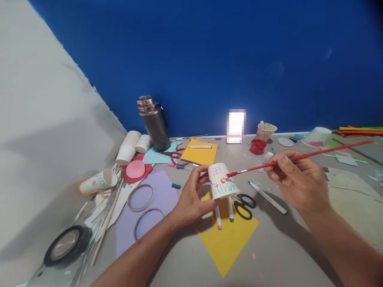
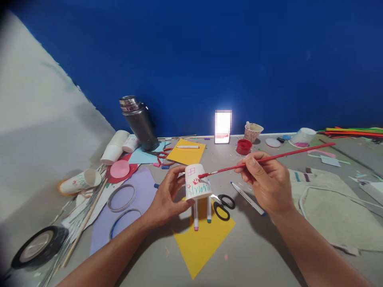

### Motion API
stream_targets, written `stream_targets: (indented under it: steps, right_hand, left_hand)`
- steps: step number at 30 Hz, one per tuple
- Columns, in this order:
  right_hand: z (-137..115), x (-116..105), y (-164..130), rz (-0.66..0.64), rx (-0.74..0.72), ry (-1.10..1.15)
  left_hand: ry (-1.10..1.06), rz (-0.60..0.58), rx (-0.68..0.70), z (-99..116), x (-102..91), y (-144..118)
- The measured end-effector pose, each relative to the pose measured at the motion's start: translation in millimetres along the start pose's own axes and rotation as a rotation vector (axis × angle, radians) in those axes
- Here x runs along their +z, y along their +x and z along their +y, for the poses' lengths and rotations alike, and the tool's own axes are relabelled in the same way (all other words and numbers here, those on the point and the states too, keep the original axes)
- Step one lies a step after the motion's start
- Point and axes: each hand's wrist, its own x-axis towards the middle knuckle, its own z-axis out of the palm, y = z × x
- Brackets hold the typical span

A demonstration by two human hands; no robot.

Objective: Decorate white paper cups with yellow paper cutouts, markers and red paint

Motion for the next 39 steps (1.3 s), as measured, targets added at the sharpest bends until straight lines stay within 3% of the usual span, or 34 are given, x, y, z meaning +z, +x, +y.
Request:
stream_targets:
  steps: [8,17,39]
  right_hand:
    - [0.7,-2.2,-0.7,-0.017,-0.024,-0.021]
    - [0.3,-3.4,0.9,-0.006,-0.02,-0.007]
    - [1.8,-1.1,-0.8,-0.008,-0.021,0.004]
  left_hand:
    - [-0.056,0.026,-0.028,3.4,2.5,0.3]
    - [-0.272,0.025,-0.022,-3.4,2.1,6.2]
    - [-0.302,0.014,-0.055,-6.7,3.5,6.1]
